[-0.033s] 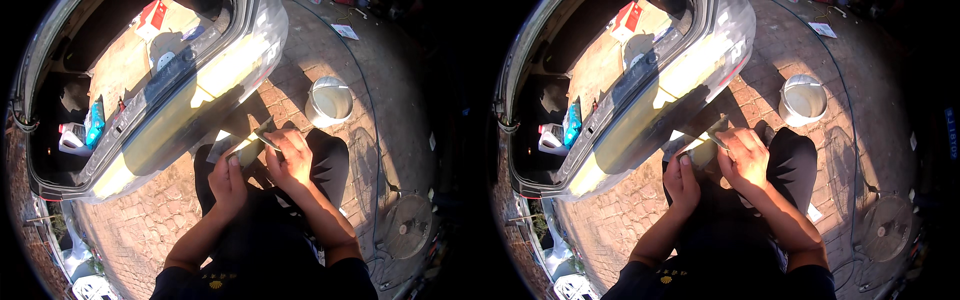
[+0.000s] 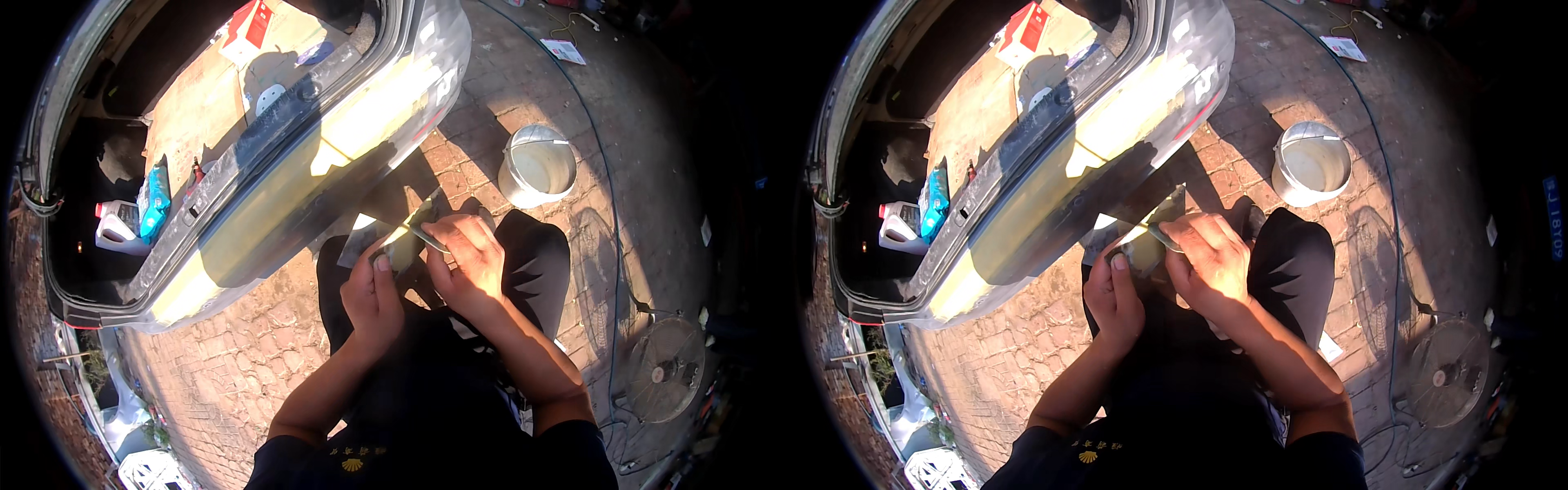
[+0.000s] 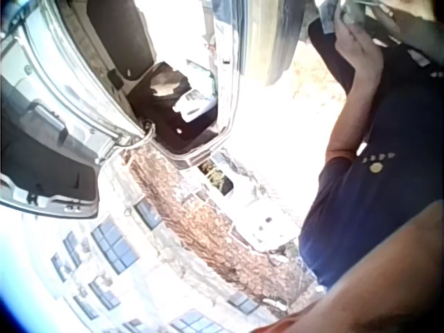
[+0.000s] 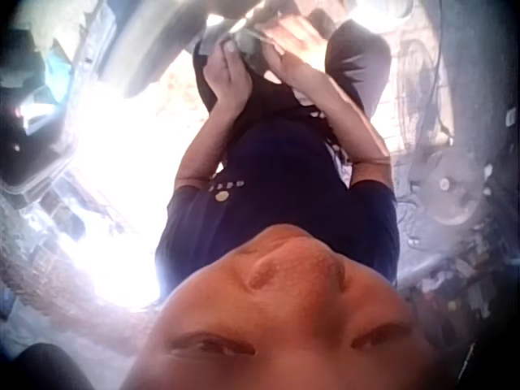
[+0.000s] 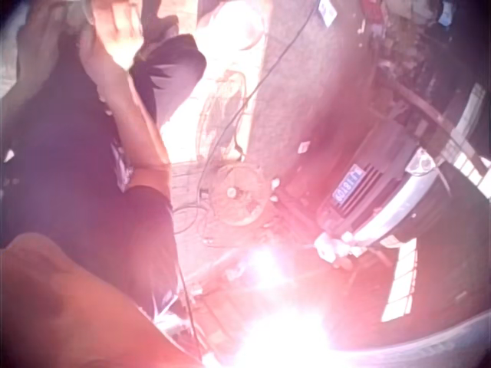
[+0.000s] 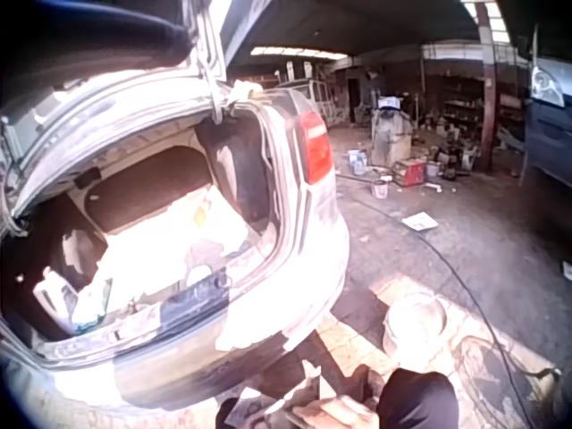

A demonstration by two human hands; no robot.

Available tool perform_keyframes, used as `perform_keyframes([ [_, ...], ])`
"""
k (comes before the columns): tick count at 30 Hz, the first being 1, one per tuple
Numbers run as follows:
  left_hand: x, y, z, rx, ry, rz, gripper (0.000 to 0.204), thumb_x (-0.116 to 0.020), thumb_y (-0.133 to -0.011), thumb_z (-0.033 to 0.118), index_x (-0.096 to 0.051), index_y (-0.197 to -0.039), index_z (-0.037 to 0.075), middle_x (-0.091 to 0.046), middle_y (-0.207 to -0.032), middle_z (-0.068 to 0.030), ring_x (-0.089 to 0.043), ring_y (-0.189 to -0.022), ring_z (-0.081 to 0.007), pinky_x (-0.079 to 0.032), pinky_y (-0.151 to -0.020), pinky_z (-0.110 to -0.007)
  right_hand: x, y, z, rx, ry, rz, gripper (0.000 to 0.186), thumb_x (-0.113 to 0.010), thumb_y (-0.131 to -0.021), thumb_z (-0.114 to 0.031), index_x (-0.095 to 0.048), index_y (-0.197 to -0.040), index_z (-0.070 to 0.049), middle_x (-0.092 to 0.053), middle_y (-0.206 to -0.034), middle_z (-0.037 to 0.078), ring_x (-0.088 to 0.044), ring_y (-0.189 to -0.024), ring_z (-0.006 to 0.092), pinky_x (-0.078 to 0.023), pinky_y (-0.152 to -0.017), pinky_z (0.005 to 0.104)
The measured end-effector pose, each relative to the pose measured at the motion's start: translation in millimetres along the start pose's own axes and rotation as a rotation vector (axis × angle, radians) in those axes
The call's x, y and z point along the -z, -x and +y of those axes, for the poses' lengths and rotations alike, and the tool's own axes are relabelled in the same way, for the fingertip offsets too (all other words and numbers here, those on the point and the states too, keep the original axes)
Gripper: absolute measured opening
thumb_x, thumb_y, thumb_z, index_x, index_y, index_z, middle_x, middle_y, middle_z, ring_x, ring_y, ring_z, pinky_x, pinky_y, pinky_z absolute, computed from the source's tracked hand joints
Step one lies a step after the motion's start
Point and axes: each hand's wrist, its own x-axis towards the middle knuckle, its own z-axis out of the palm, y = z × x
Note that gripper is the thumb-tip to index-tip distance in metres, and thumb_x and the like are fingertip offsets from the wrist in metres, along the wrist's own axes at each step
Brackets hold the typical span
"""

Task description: The person applies body filler to the rear quarter panel of a car by hand and with a scraper, then uses a small sanding block to smooth the applied material.

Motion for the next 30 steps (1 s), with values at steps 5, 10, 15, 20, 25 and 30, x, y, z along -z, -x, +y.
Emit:
perform_keyframes([
  [5, 9, -9, -17, -0.001, -0.017, 0.055, 0.032, -0.049, -0.113, 0.015, -0.068, -0.130, -0.005, -0.078, -0.104, -0.0128, -0.071, -0.092, -0.0137, -0.056, -0.085, -0.029, -1, -16, 10, -0.075, -0.303, -0.127, 0.026, -0.075, -0.083, 0.001, -0.076, -0.108, -0.004, -0.070, -0.097, 0.011, -0.071, -0.086, 0.0281, -0.058, -0.078, 0.0343],
  [10, 25, -5, -30, 0.064, -0.100, 0.070, 0.032, -0.049, -0.112, 0.014, -0.069, -0.130, -0.005, -0.078, -0.104, -0.0130, -0.071, -0.093, -0.0147, -0.056, -0.086, -0.029, 4, -96, 90, -0.406, -0.206, 0.096, 0.016, -0.076, -0.092, -0.007, -0.074, -0.106, 0.000, -0.071, -0.092, 0.009, -0.068, -0.080, 0.0194, -0.053, -0.076, 0.0314],
  [15, 31, 5, -35, 0.196, -0.083, 0.019, 0.033, -0.047, -0.113, 0.015, -0.066, -0.131, -0.006, -0.074, -0.114, -0.0127, -0.067, -0.107, -0.0182, -0.051, -0.098, -0.033, -21, -181, 151, 0.018, 0.264, 0.057, 0.018, -0.076, -0.089, -0.017, -0.075, -0.104, -0.007, -0.074, -0.103, 0.011, -0.071, -0.098, 0.0370, -0.057, -0.083, 0.0456],
  [20, 33, 7, -41, 0.233, -0.076, -0.001, 0.034, -0.046, -0.113, 0.015, -0.066, -0.129, -0.007, -0.074, -0.115, -0.0153, -0.068, -0.109, -0.0209, -0.051, -0.100, -0.035, -44, -237, 158, 0.133, 0.507, 0.018, 0.019, -0.071, -0.087, -0.019, -0.075, -0.103, -0.009, -0.072, -0.099, 0.007, -0.071, -0.099, 0.0342, -0.059, -0.082, 0.0473],
  [25, 33, 0, -51, 0.181, -0.046, 0.005, 0.031, -0.051, -0.111, 0.012, -0.069, -0.129, -0.006, -0.079, -0.108, -0.0172, -0.075, -0.100, -0.0196, -0.057, -0.091, -0.032, -59, -241, 155, 0.165, 0.632, -0.064, 0.022, -0.070, -0.090, -0.022, -0.075, -0.109, -0.011, -0.073, -0.103, 0.009, -0.071, -0.101, 0.0334, -0.058, -0.083, 0.0452],
  [30, 35, -4, -56, 0.154, -0.044, 0.003, 0.030, -0.051, -0.110, 0.011, -0.070, -0.127, -0.006, -0.079, -0.106, -0.0179, -0.075, -0.098, -0.0188, -0.057, -0.089, -0.032, -65, -226, 138, 0.143, 0.514, -0.219, 0.025, -0.072, -0.084, -0.024, -0.076, -0.103, -0.007, -0.075, -0.100, 0.012, -0.074, -0.098, 0.0347, -0.060, -0.084, 0.0463],
])
